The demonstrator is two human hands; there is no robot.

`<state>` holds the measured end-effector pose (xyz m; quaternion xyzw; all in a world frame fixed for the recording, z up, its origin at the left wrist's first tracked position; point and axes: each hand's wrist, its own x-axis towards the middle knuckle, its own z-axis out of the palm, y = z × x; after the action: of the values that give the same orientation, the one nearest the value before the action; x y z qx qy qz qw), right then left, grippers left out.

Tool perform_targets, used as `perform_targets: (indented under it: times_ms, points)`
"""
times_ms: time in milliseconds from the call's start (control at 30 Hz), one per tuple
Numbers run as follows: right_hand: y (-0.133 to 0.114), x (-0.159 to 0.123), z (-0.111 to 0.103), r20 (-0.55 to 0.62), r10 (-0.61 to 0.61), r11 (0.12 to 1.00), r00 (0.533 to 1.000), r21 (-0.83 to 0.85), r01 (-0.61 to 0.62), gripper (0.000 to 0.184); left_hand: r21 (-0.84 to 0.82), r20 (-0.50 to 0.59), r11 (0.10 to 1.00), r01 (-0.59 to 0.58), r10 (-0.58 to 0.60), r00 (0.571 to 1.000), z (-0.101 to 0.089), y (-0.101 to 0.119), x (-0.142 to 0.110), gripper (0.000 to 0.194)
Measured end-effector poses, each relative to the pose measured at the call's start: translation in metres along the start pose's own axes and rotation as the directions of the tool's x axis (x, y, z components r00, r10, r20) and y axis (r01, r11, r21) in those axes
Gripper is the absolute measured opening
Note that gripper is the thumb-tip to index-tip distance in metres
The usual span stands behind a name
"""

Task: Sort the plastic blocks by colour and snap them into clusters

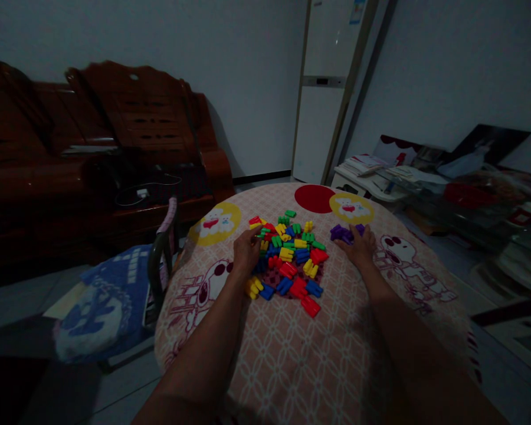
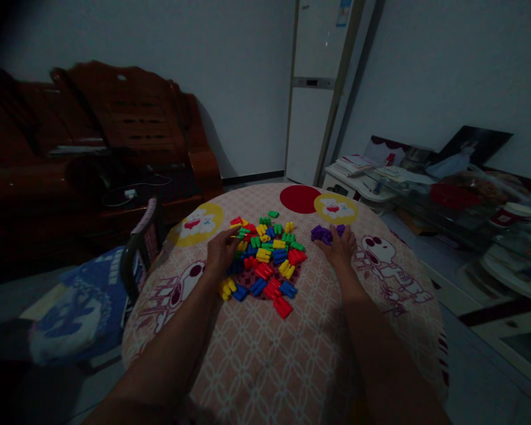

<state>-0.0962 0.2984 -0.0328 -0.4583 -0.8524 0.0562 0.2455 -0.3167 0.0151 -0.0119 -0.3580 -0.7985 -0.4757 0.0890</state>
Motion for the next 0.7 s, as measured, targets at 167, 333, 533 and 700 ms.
perform_targets:
  times_ms: [167,333,533,700]
  points:
    - [-0.003,0.008,0.003,-0.001,0.000,1.000,1.000,-0.013,0.000,0.074,0.001,0.002,1.000,0.008,-0.008,1.000,-0.001,0.000,0.000,0.042]
    - [-0.009,0.001,-0.001,-0.057,-0.058,0.996,0.997,-0.071,0.054,0.080,-0.007,-0.008,1.000,0.011,-0.011,1.000,0.001,-0.002,0.000,0.043]
    - [-0.038,-0.003,-0.003,-0.004,-0.445,0.875,0.896,-0.213,0.434,0.052,-0.013,-0.007,1.000,0.013,-0.013,1.000,0.001,0.000,-0.001,0.042]
    - [-0.042,0.007,0.004,0.028,-0.481,0.856,0.877,-0.201,0.476,0.041,-0.012,-0.014,0.999,0.032,-0.032,0.999,-0.003,0.004,-0.001,0.043]
